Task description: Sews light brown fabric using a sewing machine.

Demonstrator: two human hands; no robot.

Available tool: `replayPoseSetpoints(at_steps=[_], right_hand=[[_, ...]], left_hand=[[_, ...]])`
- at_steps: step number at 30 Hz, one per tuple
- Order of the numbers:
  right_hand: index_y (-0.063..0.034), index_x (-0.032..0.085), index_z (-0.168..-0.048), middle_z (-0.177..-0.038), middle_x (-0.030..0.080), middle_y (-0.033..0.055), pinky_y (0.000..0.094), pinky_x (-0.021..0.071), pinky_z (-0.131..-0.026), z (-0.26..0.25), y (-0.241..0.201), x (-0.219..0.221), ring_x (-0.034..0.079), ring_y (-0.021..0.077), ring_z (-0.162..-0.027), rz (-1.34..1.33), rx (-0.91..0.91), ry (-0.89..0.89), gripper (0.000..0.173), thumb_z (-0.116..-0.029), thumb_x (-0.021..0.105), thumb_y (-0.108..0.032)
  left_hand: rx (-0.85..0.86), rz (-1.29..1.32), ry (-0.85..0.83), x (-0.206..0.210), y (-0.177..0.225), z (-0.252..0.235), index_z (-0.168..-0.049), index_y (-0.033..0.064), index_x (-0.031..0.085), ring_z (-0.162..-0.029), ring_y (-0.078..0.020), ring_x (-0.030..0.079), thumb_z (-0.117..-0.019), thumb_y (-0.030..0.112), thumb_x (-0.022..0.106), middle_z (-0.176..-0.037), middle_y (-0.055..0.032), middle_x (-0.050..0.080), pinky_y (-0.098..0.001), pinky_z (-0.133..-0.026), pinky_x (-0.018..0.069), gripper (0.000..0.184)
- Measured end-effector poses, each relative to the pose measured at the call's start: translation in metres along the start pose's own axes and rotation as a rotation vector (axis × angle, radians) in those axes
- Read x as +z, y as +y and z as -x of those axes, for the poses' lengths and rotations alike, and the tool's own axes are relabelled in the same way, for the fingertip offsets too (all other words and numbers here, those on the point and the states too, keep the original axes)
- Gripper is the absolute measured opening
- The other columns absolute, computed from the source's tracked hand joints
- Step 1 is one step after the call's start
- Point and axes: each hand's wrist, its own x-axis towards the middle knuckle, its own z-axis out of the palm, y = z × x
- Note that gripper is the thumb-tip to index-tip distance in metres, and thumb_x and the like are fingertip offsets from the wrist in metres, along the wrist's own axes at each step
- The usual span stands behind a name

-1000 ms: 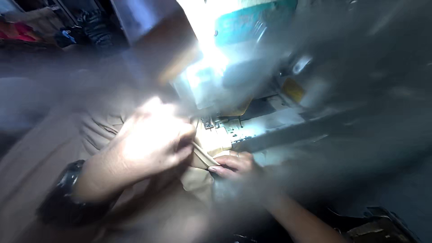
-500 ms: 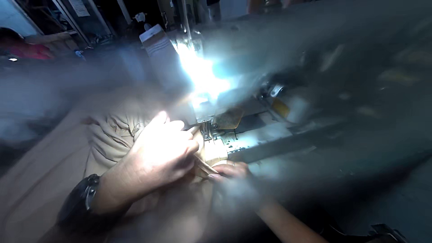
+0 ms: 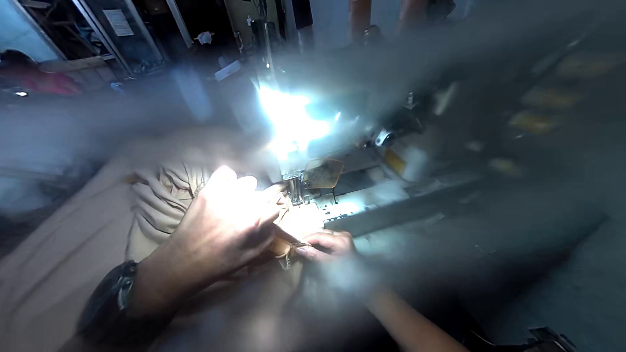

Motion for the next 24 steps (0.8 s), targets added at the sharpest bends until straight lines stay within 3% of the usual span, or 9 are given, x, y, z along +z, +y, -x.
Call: replayPoseSetpoints(at_steps=[4, 7, 9, 13, 15, 17, 19, 21, 24], right_hand=[[0.0002, 0.074, -0.098, -0.102, 0.075, 0.007, 0.0169, 0.0586, -0.082, 0.023, -0.023, 0.0, 0.07, 0.0027, -0.092, -0.005, 0.004, 0.122, 0.013, -0.0926, 0.071, -0.011], [-0.0008, 0.071, -0.109, -0.111, 0.072, 0.0065, 0.0155, 0.06, -0.072, 0.041, -0.03, 0.014, 0.07, 0.0003, -0.088, 0.013, 0.089, 0.21, 0.019, -0.0965, 0.069, -0.015], [0.0062, 0.073, -0.107, -0.106, 0.074, 0.0154, 0.0254, 0.059, -0.084, 0.036, -0.035, 0.042, 0.072, 0.0123, -0.095, 0.095, 0.101, 0.029, 0.025, -0.0913, 0.069, -0.013], [-0.0014, 0.072, -0.125, -0.12, 0.072, 0.021, 0.054, 0.0508, -0.099, 0.003, -0.039, 0.083, 0.069, 0.0359, -0.11, 0.086, -0.118, -0.594, 0.032, -0.0957, 0.066, -0.013], [-0.0061, 0.079, -0.102, -0.097, 0.077, 0.0104, 0.0435, 0.0586, -0.084, 0.006, -0.035, 0.068, 0.074, 0.0229, -0.09, 0.077, -0.109, -0.521, 0.016, -0.0954, 0.068, -0.016], [-0.0013, 0.07, -0.08, -0.078, 0.069, 0.006, 0.0247, 0.0555, -0.07, 0.013, -0.026, 0.033, 0.066, 0.0076, -0.074, 0.022, -0.047, -0.19, 0.017, -0.0927, 0.067, -0.012], [0.0014, 0.075, -0.098, -0.103, 0.074, 0.0098, 0.0169, 0.0584, -0.074, 0.009, -0.021, 0.0, 0.069, 0.003, -0.086, 0.03, -0.052, -0.033, 0.013, -0.0906, 0.072, -0.009], [0.0009, 0.074, -0.113, -0.121, 0.069, 0.0154, 0.0197, 0.0569, -0.09, 0.006, -0.024, -0.018, 0.068, 0.0086, -0.106, 0.074, -0.099, -0.173, 0.022, -0.0935, 0.071, -0.01], [0.0014, 0.075, -0.096, -0.099, 0.075, 0.0115, 0.0198, 0.053, -0.093, 0.013, -0.032, -0.016, 0.069, 0.0093, -0.1, 0.147, -0.168, -0.176, 0.013, -0.0936, 0.065, -0.006]], left_hand=[[-0.079, 0.081, 0.008, 0.021, 0.023, 0.024, -0.079, 0.0177, 0.068, -0.073, -0.0158, 0.059, -0.0959, 0.031, 0.052, -0.073, 0.0024, 0.059, -0.0361, -0.066, 0.0428, 0.027], [-0.202, 0.465, 0.03, 0.007, 0.014, 0.029, -0.083, 0.013, 0.071, -0.067, 0.0008, 0.057, -0.098, 0.032, 0.058, -0.071, 0.0053, 0.063, -0.0173, -0.062, 0.0449, 0.028], [-0.232, 0.501, -0.038, -0.013, 0.008, 0.021, -0.083, 0.0161, 0.074, -0.068, 0.0086, 0.054, -0.0958, 0.036, 0.059, -0.072, 0.0114, 0.064, -0.0119, -0.063, 0.0418, 0.028], [-0.161, 0.185, -0.202, -0.025, 0.027, 0.012, -0.091, 0.0183, 0.077, -0.062, -0.0171, 0.066, -0.0992, 0.035, 0.052, -0.07, 0.0011, 0.067, -0.0385, -0.051, 0.0488, 0.031], [-0.127, 0.103, -0.216, -0.018, 0.033, 0.023, -0.092, 0.0169, 0.078, -0.067, -0.0234, 0.065, -0.1011, 0.029, 0.05, -0.073, -0.0024, 0.066, -0.0428, -0.058, 0.0478, 0.032], [-0.096, 0.121, -0.201, -0.01, 0.037, 0.035, -0.088, 0.0167, 0.073, -0.068, -0.0227, 0.062, -0.1027, 0.028, 0.047, -0.074, -0.0026, 0.063, -0.0433, -0.065, 0.0455, 0.031], [-0.073, 0.198, -0.137, 0.002, 0.045, 0.04, -0.085, 0.0173, 0.069, -0.07, -0.0185, 0.062, -0.1039, 0.025, 0.046, -0.074, -0.0003, 0.062, -0.0417, -0.073, 0.0478, 0.031], [-0.028, 0.278, -0.075, 0.014, 0.056, 0.035, -0.085, 0.0169, 0.069, -0.076, -0.0153, 0.062, -0.1044, 0.022, 0.048, -0.078, 0.0015, 0.065, -0.0368, -0.074, 0.0452, 0.029], [0.004, 0.284, 0.006, 0.03, 0.065, 0.028, -0.093, 0.0159, 0.071, -0.085, -0.0168, 0.062, -0.1029, 0.022, 0.051, -0.085, 0.001, 0.067, -0.0355, -0.077, 0.045, 0.023]])
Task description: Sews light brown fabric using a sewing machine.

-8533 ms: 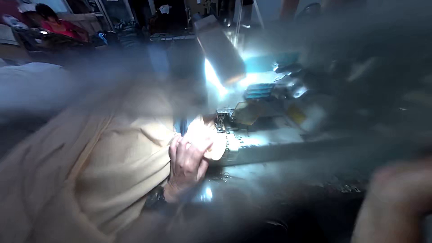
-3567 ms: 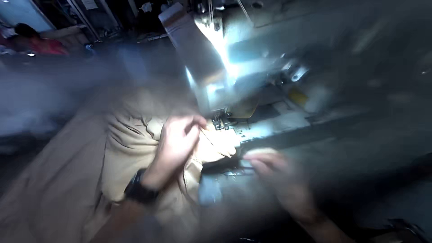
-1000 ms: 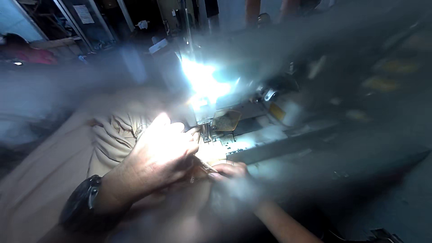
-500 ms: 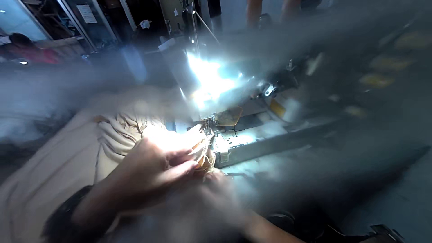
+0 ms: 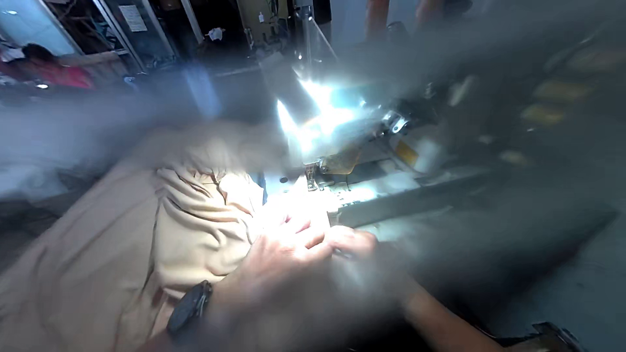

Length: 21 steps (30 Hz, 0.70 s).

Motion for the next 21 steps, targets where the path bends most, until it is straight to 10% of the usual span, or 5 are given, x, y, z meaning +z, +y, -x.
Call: replayPoseSetpoints(at_steps=[6, 15, 21], right_hand=[[0.0011, 0.072, -0.083, -0.081, 0.072, 0.0038, 0.0126, 0.0535, -0.076, 0.029, -0.016, 0.014, 0.065, -0.002, -0.08, -0.137, 0.233, 0.101, 0.016, -0.094, 0.07, -0.011], [-0.0029, 0.075, -0.089, -0.086, 0.074, 0.0035, 0.0128, 0.0548, -0.081, 0.017, 0.012, 0.028, 0.068, 0.0001, -0.086, -0.012, 0.194, 0.206, 0.013, -0.0942, 0.071, -0.014], [-0.0027, 0.074, -0.092, -0.087, 0.074, 0.0048, 0.0141, 0.0558, -0.081, 0.021, 0.011, 0.028, 0.07, 0.0015, -0.086, -0.017, 0.179, 0.234, 0.014, -0.0951, 0.071, -0.016]], left_hand=[[-0.209, -0.121, 0.105, 0.037, -0.03, 0.033, -0.101, 0.0177, 0.071, -0.13, -0.0219, 0.06, -0.0999, 0.019, 0.054, -0.127, 0.0011, 0.071, -0.0531, -0.103, 0.0446, 0.017], [-0.253, -0.199, 0.056, 0.028, -0.045, 0.015, -0.098, 0.0186, 0.076, -0.118, -0.0219, 0.063, -0.0962, 0.017, 0.056, -0.109, 0.0024, 0.075, -0.0535, -0.104, 0.04, 0.021], [-0.26, -0.115, 0.057, 0.024, -0.023, 0.022, -0.1, 0.0186, 0.068, -0.125, -0.0192, 0.061, -0.1028, 0.02, 0.051, -0.122, -0.0001, 0.073, -0.05, -0.104, 0.0369, 0.017]])
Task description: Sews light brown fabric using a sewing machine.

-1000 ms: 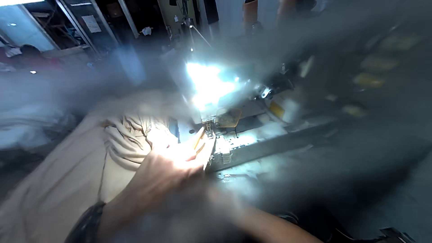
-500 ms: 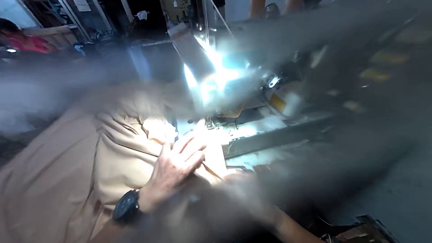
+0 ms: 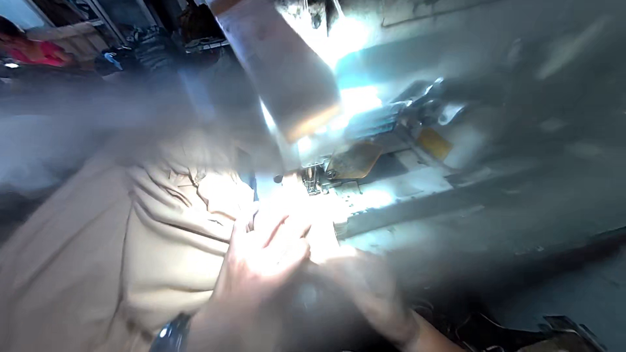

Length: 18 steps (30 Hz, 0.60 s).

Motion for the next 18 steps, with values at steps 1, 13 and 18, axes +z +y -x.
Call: replayPoseSetpoints(at_steps=[1, 13, 18], right_hand=[[-0.003, 0.073, -0.093, -0.087, 0.074, 0.0047, 0.0139, 0.0558, -0.081, 0.004, 0.0, 0.0, 0.07, 0.0014, -0.086, -0.005, 0.007, -0.003, 0.013, -0.0954, 0.071, -0.016], [-0.0024, 0.076, -0.092, -0.089, 0.076, 0.0048, 0.0134, 0.0553, -0.083, -0.036, 0.012, 0.012, 0.07, 0.0004, -0.087, 0.064, -0.104, 0.036, 0.009, -0.0915, 0.072, -0.011], [-0.0145, 0.072, -0.103, -0.103, 0.074, -0.0078, 0.0152, 0.0544, -0.091, -0.024, -0.03, -0.058, 0.067, -0.0028, -0.102, 0.204, -0.188, -0.023, 0.011, -0.1015, 0.064, -0.022]], left_hand=[[-0.017, -0.005, -0.007, 0.001, 0.003, 0.005, -0.102, 0.0192, 0.068, -0.126, -0.0185, 0.061, -0.1031, 0.019, 0.051, -0.125, 0.0003, 0.072, -0.0507, -0.105, 0.0352, 0.017], [-0.156, -0.024, 0.025, 0.014, 0.0, -0.011, -0.11, 0.0198, 0.072, -0.123, -0.0231, 0.063, -0.099, 0.014, 0.054, -0.117, 0.0019, 0.073, -0.0641, -0.108, 0.0343, 0.022], [-0.23, 0.145, 0.261, 0.053, 0.032, 0.026, -0.116, 0.0253, 0.075, -0.129, -0.0198, 0.061, -0.1, 0.021, 0.059, -0.125, 0.0065, 0.073, -0.0631, -0.112, 0.0325, 0.023]])
